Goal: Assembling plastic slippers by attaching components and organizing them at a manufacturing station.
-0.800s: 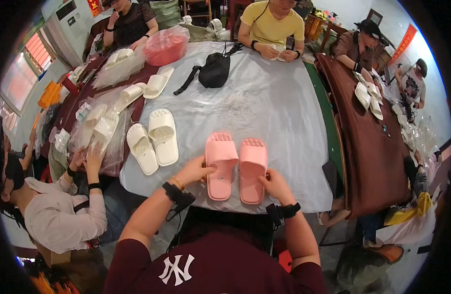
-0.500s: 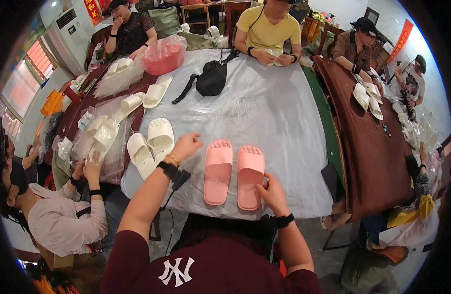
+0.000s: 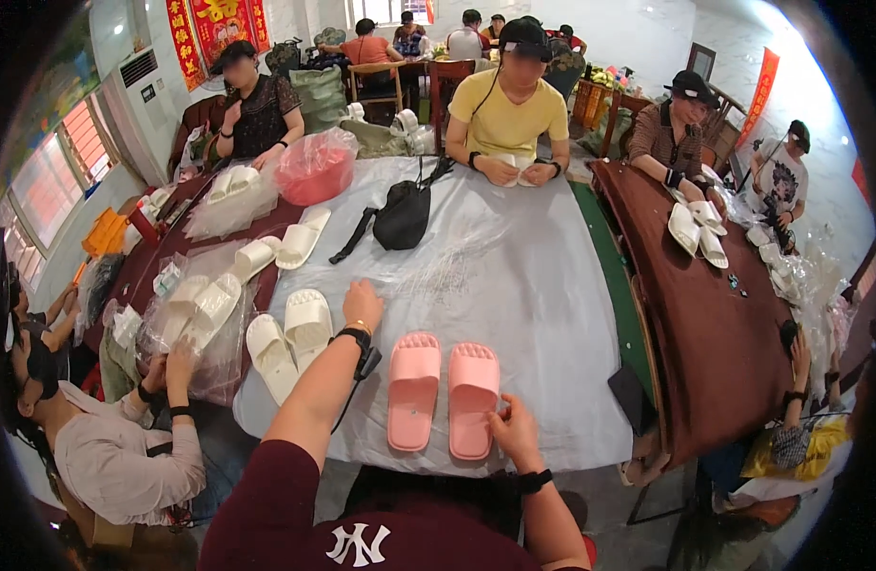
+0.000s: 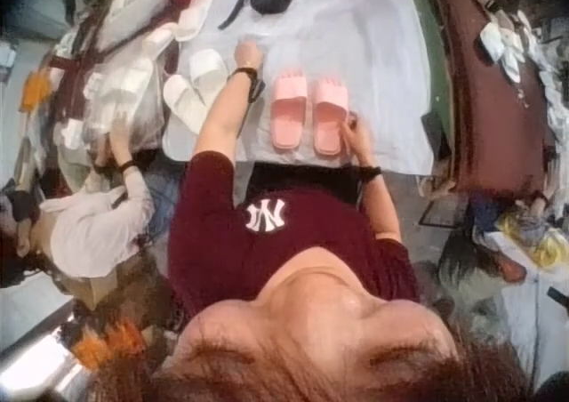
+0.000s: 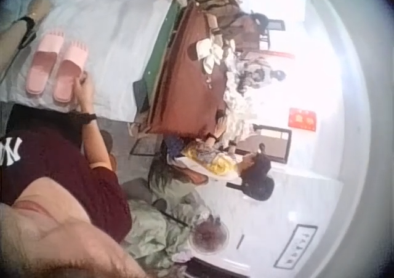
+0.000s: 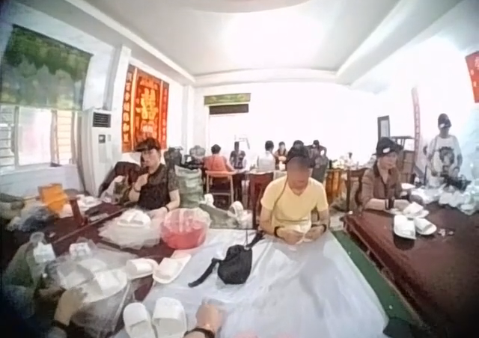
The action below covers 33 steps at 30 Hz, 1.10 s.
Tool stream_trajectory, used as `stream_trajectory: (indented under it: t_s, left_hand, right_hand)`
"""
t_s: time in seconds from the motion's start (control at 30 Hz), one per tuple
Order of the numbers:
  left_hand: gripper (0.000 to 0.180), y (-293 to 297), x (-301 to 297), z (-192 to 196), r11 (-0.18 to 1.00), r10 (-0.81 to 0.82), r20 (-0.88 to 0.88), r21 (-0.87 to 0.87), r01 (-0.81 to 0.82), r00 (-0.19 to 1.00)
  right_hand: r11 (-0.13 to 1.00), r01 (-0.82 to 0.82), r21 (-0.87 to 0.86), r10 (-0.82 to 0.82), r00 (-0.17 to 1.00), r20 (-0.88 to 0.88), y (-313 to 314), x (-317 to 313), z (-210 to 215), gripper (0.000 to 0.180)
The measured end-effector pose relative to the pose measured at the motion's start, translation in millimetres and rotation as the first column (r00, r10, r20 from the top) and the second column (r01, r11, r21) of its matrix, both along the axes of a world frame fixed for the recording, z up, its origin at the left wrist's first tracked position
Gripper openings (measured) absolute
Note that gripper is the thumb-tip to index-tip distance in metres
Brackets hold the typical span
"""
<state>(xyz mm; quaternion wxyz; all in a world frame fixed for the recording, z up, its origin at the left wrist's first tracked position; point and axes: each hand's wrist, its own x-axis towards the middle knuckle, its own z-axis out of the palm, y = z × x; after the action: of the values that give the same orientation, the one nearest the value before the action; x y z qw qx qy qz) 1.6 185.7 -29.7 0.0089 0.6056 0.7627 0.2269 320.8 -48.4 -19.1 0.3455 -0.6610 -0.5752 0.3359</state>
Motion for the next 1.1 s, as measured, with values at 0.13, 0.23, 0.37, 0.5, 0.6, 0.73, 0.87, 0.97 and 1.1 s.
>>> stream_trajectory:
  t_s: [0.13,0.23,0.37,0.5,0.6,0.73,0.87,0.97,1.1]
  left_hand:
    - [0.023,12.7,11.8,2.9,0.979,-0.184,-0.157,0.060,0.195,0.970]
    - [0.023,21.7,2.4,-6.1,0.950,-0.309,-0.175,-0.105,0.295,0.935]
    - [0.019,37.7,-10.9,-29.2,0.914,-0.399,-0.210,-0.020,0.404,0.893]
    - [0.017,42.3,40.5,-17.1,0.879,-0.476,-0.312,-0.152,0.451,0.822]
    - [0.017,48.5,46.7,-21.7,0.812,-0.571,-0.302,-0.070,0.580,0.763]
    - [0.020,45.4,29.3,-26.4,0.820,-0.554,-0.274,-0.018,0.572,0.786]
    - [0.021,38.0,60.1,-13.1,0.842,-0.493,-0.272,0.090,0.532,0.826]
    - [0.018,36.6,62.0,-3.7,0.839,-0.507,-0.242,0.081,0.538,0.827]
    - [0.017,14.2,68.5,38.5,0.838,-0.534,0.039,0.156,0.523,0.845]
  right_hand:
    - [0.997,0.016,0.070,-0.016,1.000,-0.001,-2.0,3.2,-0.8,0.042]
    - [0.993,0.044,0.108,-0.048,0.998,0.037,-2.7,2.0,-1.6,0.040]
    - [0.999,0.023,0.048,-0.022,1.000,-0.018,-2.8,-2.8,-5.1,0.038]
    - [0.998,0.068,0.006,-0.069,0.997,0.031,-5.9,5.6,-4.1,0.037]
    - [0.998,0.053,0.037,-0.055,0.998,0.042,-6.3,2.1,-1.9,0.037]
    - [0.999,0.019,0.039,-0.019,1.000,-0.008,0.6,-5.4,-7.8,0.035]
    - [0.997,0.054,0.062,-0.052,0.998,-0.029,0.8,6.2,-21.7,0.032]
    - [0.997,0.018,0.072,-0.012,0.996,-0.085,-2.8,4.0,-19.3,0.030]
    - [0.996,0.061,0.064,-0.047,0.977,-0.207,-0.8,8.9,-42.5,0.028]
